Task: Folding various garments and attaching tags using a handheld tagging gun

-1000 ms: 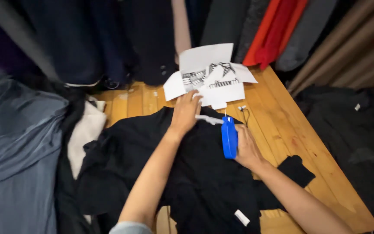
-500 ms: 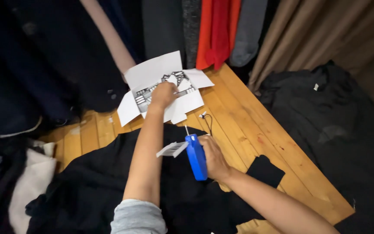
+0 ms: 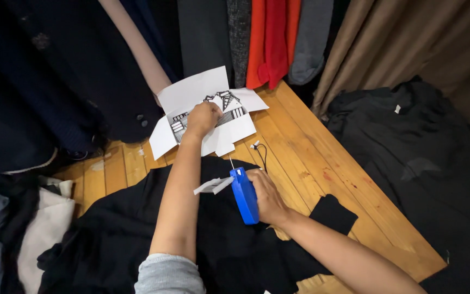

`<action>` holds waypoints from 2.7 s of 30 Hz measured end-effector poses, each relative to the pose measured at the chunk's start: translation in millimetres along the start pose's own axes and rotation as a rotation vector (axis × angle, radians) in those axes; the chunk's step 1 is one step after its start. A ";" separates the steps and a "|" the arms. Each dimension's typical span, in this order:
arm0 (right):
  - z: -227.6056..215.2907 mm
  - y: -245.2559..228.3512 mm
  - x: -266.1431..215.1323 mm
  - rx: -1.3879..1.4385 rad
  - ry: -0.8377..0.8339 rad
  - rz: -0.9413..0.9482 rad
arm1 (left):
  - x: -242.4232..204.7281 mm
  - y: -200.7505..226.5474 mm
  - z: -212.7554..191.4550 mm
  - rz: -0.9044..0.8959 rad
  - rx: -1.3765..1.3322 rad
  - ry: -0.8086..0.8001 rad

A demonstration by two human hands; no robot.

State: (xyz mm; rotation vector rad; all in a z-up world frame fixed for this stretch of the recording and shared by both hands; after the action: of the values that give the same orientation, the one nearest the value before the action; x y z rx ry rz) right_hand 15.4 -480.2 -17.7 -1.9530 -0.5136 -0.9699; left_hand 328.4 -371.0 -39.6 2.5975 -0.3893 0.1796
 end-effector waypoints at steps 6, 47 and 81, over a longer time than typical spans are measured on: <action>2.5 6.7 -5.1 -0.002 -0.015 -0.001 | -26.0 21.9 -42.2 0.034 -0.151 0.205; 115.0 -84.4 -3.4 -0.101 -0.339 -0.295 | -305.1 -119.0 -88.5 -0.243 -1.203 0.372; 109.8 -85.2 -2.9 0.214 -0.322 -0.279 | -190.1 -132.7 -87.3 -0.083 0.017 -0.058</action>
State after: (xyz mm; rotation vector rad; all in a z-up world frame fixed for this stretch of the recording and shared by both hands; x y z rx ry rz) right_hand 4.5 -341.8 -10.2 -1.8803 -1.0524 -0.7311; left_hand 183.7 -171.3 -63.2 2.6348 -0.3012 0.0796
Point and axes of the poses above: each hand's wrist, its own x-axis towards the middle knuckle, its own z-axis out of the palm, y = z × x, the point moved 7 cm from there along x, towards the middle knuckle, and after that the axes turned 8 degrees about y, right-handed, at the moved point
